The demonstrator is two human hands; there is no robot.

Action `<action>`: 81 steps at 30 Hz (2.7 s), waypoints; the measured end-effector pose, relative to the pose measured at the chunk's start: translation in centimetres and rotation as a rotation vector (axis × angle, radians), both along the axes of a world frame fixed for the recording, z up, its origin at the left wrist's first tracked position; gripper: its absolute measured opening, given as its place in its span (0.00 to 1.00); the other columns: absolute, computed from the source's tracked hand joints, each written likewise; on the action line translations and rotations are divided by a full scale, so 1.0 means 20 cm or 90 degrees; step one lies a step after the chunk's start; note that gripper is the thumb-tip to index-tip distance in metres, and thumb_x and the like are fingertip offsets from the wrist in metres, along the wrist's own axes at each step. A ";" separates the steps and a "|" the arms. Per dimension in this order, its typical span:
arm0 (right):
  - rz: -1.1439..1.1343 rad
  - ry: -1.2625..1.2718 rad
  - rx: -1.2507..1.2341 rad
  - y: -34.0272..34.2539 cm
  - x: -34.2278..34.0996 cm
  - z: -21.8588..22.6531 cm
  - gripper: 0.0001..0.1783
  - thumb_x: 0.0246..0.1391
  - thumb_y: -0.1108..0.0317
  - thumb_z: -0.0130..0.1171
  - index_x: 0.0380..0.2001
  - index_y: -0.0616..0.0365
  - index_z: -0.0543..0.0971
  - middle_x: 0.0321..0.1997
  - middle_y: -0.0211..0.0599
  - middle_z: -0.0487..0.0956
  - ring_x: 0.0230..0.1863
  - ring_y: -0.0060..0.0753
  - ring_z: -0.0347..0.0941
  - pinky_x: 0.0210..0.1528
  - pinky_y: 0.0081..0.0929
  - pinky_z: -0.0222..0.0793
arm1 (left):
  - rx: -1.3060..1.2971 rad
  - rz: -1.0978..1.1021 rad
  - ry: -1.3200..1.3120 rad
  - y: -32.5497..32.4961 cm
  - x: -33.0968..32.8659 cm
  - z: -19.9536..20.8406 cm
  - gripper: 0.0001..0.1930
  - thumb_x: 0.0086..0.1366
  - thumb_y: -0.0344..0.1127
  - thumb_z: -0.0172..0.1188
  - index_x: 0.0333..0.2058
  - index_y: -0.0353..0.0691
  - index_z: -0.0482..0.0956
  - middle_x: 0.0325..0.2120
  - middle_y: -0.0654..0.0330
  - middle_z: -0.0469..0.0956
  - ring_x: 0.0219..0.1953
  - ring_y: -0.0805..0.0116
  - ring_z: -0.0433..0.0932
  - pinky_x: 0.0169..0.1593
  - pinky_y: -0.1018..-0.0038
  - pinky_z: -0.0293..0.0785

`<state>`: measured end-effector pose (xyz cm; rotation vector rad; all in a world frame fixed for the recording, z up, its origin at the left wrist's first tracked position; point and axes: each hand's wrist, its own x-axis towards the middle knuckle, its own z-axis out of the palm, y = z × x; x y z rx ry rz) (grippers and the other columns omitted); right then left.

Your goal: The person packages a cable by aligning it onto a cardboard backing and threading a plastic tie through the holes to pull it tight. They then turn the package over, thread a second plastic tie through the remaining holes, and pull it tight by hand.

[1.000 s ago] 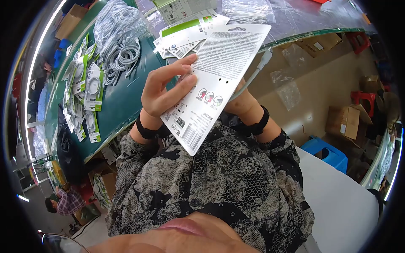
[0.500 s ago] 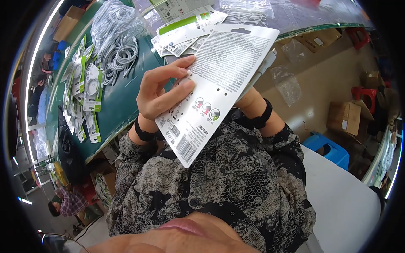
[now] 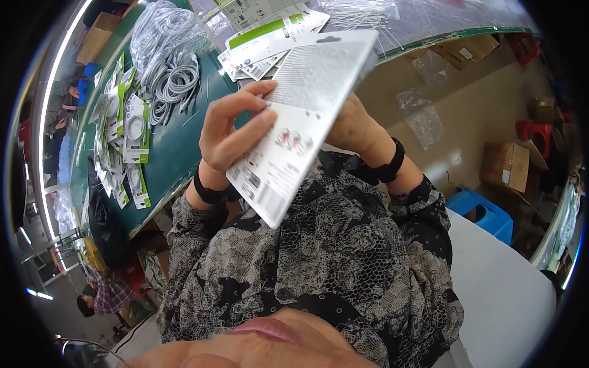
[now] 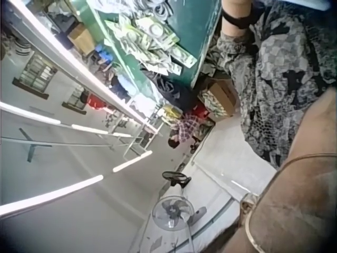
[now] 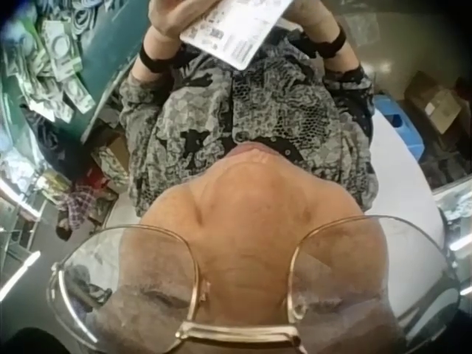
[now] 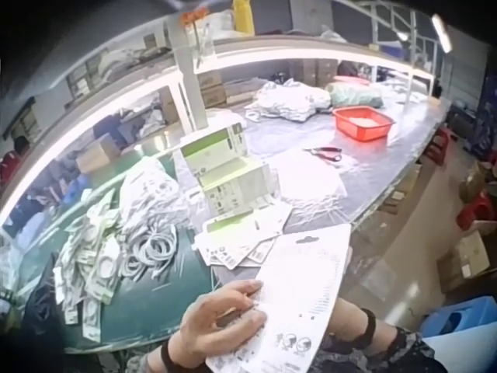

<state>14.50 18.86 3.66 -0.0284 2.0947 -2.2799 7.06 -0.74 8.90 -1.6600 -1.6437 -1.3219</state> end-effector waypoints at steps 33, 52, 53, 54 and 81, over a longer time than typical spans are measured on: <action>-0.287 0.416 0.376 -0.24 -0.23 0.15 0.08 0.48 0.80 0.59 0.34 0.62 0.79 0.27 0.35 0.76 0.24 0.23 0.71 0.27 0.18 0.67 | 0.346 -0.094 -0.947 0.09 -0.02 -0.29 0.16 0.65 0.27 0.52 0.51 0.37 0.67 0.46 0.59 0.72 0.47 0.70 0.73 0.52 0.71 0.71; -0.288 0.485 0.517 -0.25 -0.16 0.21 0.12 0.41 0.83 0.59 0.32 0.59 0.78 0.26 0.35 0.72 0.24 0.35 0.71 0.25 0.27 0.68 | 0.353 -0.081 -0.925 0.05 -0.03 -0.31 0.15 0.62 0.23 0.55 0.49 0.34 0.69 0.43 0.60 0.74 0.41 0.72 0.73 0.45 0.75 0.71; -0.288 0.487 0.526 -0.25 -0.16 0.21 0.12 0.41 0.83 0.59 0.32 0.59 0.78 0.26 0.35 0.72 0.24 0.36 0.71 0.25 0.28 0.68 | 0.347 -0.068 -0.916 0.05 -0.03 -0.30 0.16 0.62 0.23 0.55 0.49 0.34 0.69 0.43 0.60 0.74 0.41 0.71 0.73 0.45 0.75 0.71; -0.288 0.489 0.535 -0.25 -0.16 0.21 0.12 0.41 0.83 0.59 0.32 0.59 0.78 0.26 0.36 0.72 0.24 0.37 0.71 0.25 0.29 0.68 | 0.341 -0.054 -0.907 0.05 -0.03 -0.30 0.16 0.62 0.23 0.56 0.49 0.34 0.69 0.43 0.60 0.74 0.42 0.71 0.73 0.46 0.74 0.71; -0.255 0.505 0.473 -0.26 -0.10 0.21 0.13 0.39 0.83 0.60 0.33 0.62 0.75 0.30 0.41 0.73 0.27 0.43 0.72 0.27 0.32 0.69 | 0.152 0.220 -0.093 -0.05 -0.04 -0.24 0.22 0.44 0.30 0.70 0.41 0.38 0.77 0.32 0.57 0.73 0.34 0.63 0.74 0.35 0.74 0.72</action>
